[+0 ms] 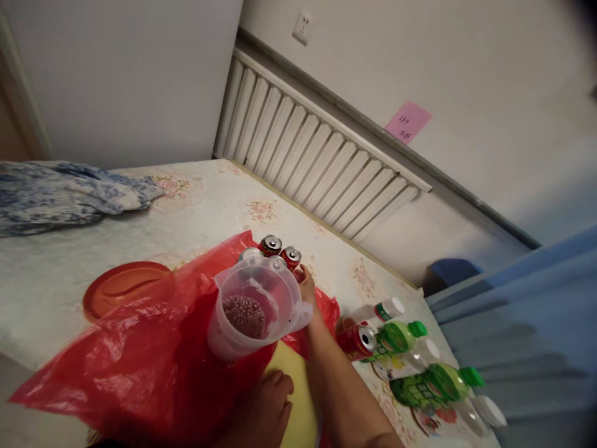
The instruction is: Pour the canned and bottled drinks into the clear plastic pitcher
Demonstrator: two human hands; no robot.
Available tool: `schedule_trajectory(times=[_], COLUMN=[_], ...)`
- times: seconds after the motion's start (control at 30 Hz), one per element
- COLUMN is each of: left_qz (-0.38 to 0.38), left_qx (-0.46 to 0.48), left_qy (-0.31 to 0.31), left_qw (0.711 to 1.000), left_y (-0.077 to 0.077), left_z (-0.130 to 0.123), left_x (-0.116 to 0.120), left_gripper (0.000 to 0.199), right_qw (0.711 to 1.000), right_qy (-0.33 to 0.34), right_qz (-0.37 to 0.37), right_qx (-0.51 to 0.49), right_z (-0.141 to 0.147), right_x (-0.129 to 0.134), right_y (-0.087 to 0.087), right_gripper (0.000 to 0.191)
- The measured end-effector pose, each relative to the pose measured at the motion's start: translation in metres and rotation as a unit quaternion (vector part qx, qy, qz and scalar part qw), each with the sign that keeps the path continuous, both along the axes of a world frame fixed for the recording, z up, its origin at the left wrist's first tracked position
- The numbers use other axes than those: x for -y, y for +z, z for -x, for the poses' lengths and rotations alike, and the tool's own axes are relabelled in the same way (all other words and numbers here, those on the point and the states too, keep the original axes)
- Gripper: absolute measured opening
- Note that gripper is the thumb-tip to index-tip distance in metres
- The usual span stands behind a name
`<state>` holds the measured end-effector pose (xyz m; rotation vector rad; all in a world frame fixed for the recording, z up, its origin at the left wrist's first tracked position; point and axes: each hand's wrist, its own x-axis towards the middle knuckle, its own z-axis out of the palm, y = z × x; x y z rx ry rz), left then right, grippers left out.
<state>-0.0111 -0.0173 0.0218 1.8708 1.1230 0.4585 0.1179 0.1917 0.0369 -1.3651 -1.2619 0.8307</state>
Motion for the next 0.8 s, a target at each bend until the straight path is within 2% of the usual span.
schedule_trajectory(times=[0.13,0.33,0.4,0.5,0.57,0.63,0.8], left_qz=[-0.044,-0.087,-0.098,-0.103,-0.104,-0.110,-0.121], left_qx=[0.015,0.021,0.027,0.028,0.021,0.019,0.017], left_qy=[-0.002,-0.008,-0.009,-0.009,-0.010,-0.010,-0.005], left_qw=[0.999,0.996,0.995,0.994,0.994,0.994,0.992], left_y=[-0.005,-0.011,-0.014,-0.019,-0.024,-0.028,-0.031], left_z=[-0.001,-0.004,-0.004,-0.004,-0.005,-0.006,-0.007], left_x=[-0.002,-0.005,-0.007,-0.009,-0.011,-0.013,-0.013], left_gripper=[0.018,0.017,0.018,0.018,0.017,0.017,0.015], right_qw=[0.998,0.993,0.987,0.959,0.932,0.914,0.924], right_qy=[-0.065,-0.105,-0.153,-0.277,-0.360,-0.403,-0.382], right_qz=[0.010,-0.021,-0.035,-0.051,-0.049,-0.040,-0.027], right_qx=[-0.026,-0.050,-0.039,-0.010,0.000,0.006,0.023], right_z=[-0.017,-0.037,-0.049,-0.074,-0.093,-0.110,-0.126], right_x=[0.042,0.153,0.188,0.223,0.231,0.228,0.199], right_y=[0.000,0.003,0.001,-0.006,-0.011,-0.015,-0.024], right_gripper=[0.064,0.053,0.048,0.043,0.048,0.055,0.063])
